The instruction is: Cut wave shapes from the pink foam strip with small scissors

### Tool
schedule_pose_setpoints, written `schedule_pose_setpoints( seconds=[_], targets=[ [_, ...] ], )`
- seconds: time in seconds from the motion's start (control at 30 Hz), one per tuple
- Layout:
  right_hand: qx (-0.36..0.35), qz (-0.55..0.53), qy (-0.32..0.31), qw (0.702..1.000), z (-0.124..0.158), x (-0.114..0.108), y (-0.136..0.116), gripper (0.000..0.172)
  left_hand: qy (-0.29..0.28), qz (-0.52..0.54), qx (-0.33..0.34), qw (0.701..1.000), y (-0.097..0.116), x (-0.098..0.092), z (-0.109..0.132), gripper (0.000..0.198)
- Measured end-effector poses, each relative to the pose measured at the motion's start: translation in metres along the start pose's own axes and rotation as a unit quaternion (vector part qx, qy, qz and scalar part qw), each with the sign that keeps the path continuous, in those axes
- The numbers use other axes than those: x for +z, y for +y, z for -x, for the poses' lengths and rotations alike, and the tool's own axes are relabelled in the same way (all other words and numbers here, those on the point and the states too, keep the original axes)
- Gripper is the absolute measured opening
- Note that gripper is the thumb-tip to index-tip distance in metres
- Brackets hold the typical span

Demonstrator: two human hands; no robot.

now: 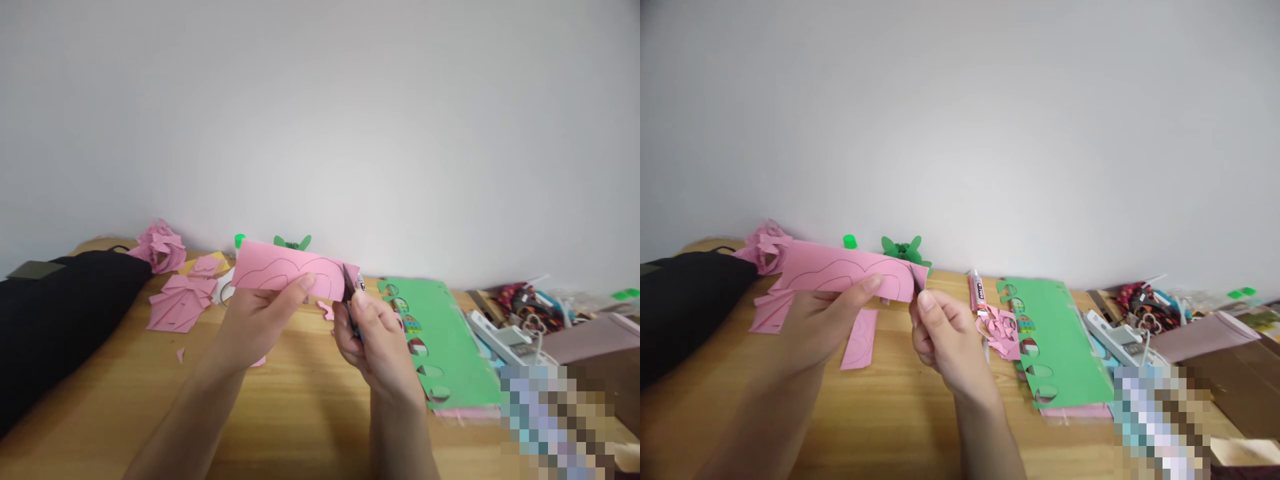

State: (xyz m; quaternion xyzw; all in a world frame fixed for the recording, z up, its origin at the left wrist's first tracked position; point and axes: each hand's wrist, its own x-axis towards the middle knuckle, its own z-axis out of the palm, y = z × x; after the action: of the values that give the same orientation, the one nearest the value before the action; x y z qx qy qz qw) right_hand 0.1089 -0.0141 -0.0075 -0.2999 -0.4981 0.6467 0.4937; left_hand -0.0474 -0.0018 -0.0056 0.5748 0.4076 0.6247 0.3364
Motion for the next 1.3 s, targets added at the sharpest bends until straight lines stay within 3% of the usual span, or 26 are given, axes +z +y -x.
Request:
schedule_pose_setpoints(
  seconds=[0.37, 0.73, 0.87, 1.3],
  targets=[
    [-0.002, 0.018, 0.01, 1.0, 0.0002, 0.0007, 0.0, 0.047, 0.017, -0.01, -0.045, 0.999, 0.0078, 0.0013, 0.0012, 0.027],
    [0.002, 0.02, 0.012, 1.0, 0.0005, 0.0022, -0.0011, 0.046, 0.013, 0.033, -0.03, 0.999, 0.0005, 0.0013, 0.0018, 0.025],
    [0.002, 0.017, 0.009, 1.0, 0.0009, 0.0023, -0.0008, 0.047, 0.024, 0.037, -0.062, 0.997, 0.0044, 0.0009, 0.0029, 0.024],
    [0.009, 0.027, 0.004, 1.0, 0.0018, 0.0023, -0.0016, 0.047, -0.006, 0.049, -0.047, 0.998, -0.0008, -0.0016, 0.004, 0.022]
  ],
)
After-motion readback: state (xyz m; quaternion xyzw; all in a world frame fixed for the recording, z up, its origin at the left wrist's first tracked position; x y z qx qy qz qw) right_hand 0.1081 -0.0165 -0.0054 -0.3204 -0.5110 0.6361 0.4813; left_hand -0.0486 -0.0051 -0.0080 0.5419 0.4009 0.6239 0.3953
